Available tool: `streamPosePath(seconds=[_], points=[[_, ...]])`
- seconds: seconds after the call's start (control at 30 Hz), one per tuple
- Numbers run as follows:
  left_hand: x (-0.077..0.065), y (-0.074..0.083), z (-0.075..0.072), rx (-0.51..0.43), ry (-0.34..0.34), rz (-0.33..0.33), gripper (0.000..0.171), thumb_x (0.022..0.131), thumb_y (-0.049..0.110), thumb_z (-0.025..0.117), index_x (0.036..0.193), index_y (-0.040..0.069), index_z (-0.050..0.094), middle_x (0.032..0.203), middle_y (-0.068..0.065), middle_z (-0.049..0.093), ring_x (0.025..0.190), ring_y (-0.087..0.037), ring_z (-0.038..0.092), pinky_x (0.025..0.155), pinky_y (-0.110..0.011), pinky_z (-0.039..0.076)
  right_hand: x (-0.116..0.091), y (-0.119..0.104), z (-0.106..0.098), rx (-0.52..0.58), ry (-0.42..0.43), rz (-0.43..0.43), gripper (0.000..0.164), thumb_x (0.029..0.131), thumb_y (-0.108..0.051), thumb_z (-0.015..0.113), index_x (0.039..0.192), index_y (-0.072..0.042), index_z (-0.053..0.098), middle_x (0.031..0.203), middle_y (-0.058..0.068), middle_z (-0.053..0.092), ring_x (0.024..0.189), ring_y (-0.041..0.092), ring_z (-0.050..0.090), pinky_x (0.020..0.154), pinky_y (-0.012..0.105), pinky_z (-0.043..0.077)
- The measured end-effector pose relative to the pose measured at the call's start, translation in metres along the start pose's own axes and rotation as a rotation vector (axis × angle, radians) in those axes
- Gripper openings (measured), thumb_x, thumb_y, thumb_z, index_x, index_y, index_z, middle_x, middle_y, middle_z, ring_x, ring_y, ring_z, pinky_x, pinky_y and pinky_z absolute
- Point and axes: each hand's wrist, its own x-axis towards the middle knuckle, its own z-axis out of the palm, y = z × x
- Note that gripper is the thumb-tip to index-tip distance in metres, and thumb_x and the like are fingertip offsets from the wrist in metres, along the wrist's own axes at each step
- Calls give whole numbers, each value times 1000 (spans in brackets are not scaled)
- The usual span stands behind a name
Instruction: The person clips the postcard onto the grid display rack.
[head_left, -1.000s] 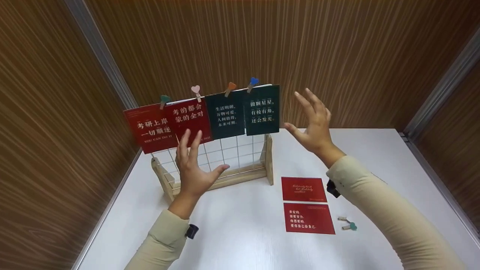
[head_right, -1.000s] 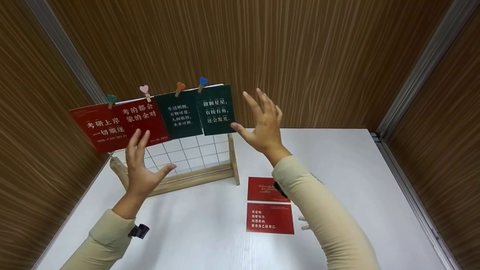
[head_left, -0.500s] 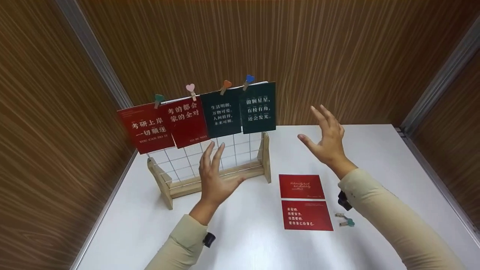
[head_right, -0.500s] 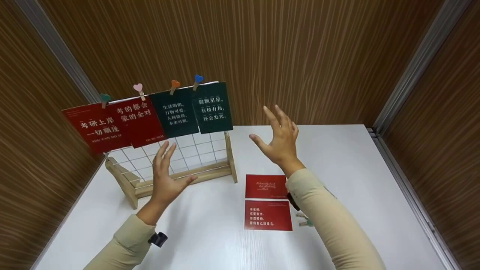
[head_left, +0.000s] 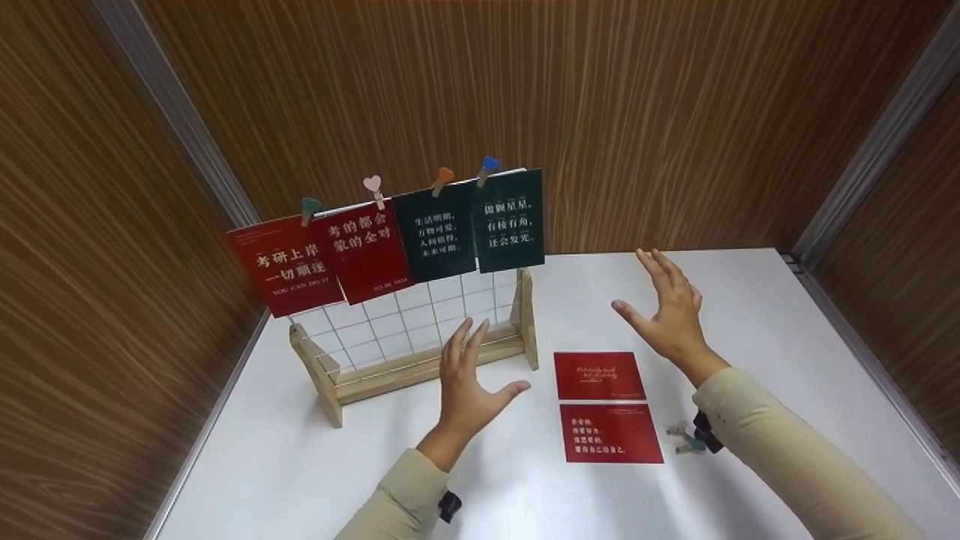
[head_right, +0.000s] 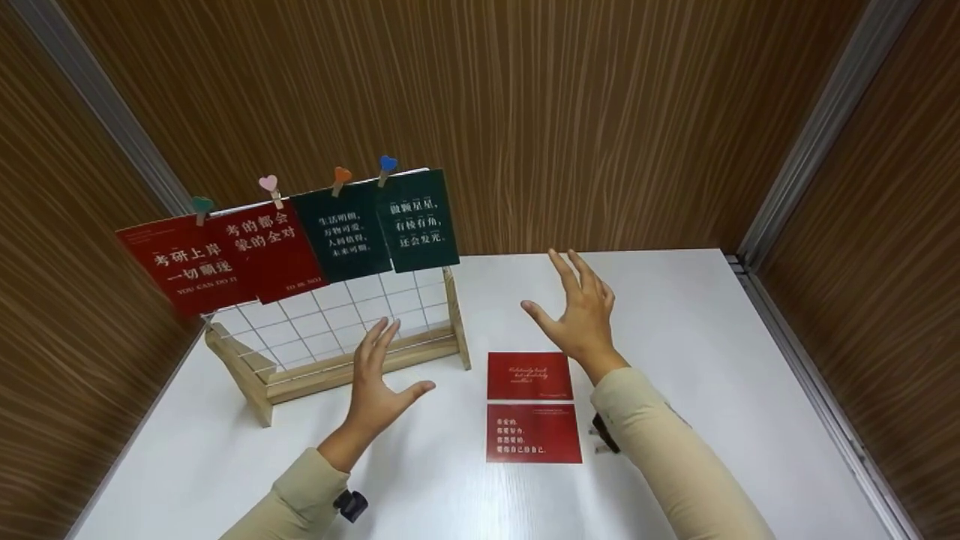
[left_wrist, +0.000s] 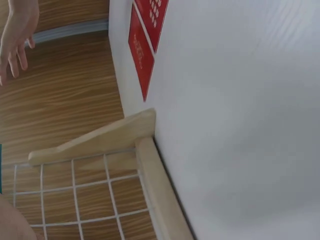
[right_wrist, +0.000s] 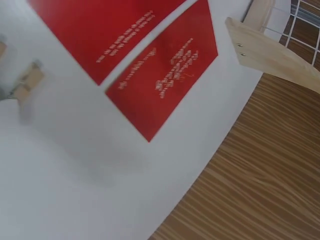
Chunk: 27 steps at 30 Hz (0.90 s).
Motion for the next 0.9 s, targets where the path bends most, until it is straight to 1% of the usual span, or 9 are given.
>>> streamPosePath(seconds=[0.13,0.37,0.53,0.7,0.8,0.9], points=[[-9,2,13,-20,-30,-31,94,69,49,82,144,14,38,148,-10,31,134,-27,28,103,-56,29,-12,10,-2,-14,-30,49,77,82,-39,71,147,-19,34,148,18,30,133,41,28,99,67,15],[-20,4,30,-51,-62,-34,95,68,52,81,144,13,39,145,-12,35,133,-33,30,103,-58,27,-32,25,-5,-33,-57,110,77,84,-37,70,148,-17,32,147,21,31,132,44,29,96,68,18],[-27,3,43,-61,-84,-62,95,67,51,82,143,12,40,145,-9,36,133,-30,31,103,-55,30,-45,33,-6,-34,-75,141,79,83,-38,71,148,-17,32,145,22,32,131,44,30,95,68,19],[-32,3,56,-90,-114,-109,95,66,43,86,143,10,41,145,-10,36,132,-31,33,102,-53,33,-55,41,-8,-37,-110,177,80,83,-40,71,149,-17,30,145,23,33,130,46,31,95,70,20],[-35,3,63,-100,-139,-150,95,66,44,85,142,10,42,144,-10,37,131,-30,34,103,-51,34,-60,45,-10,-33,-138,207,82,84,-42,70,150,-18,29,145,25,32,130,47,31,95,71,19],[-36,4,70,-111,-170,-176,95,66,46,85,142,9,42,143,-12,38,131,-29,35,103,-50,34,-66,50,-12,-26,-164,233,82,84,-43,70,150,-19,27,145,25,32,129,47,32,94,73,19]])
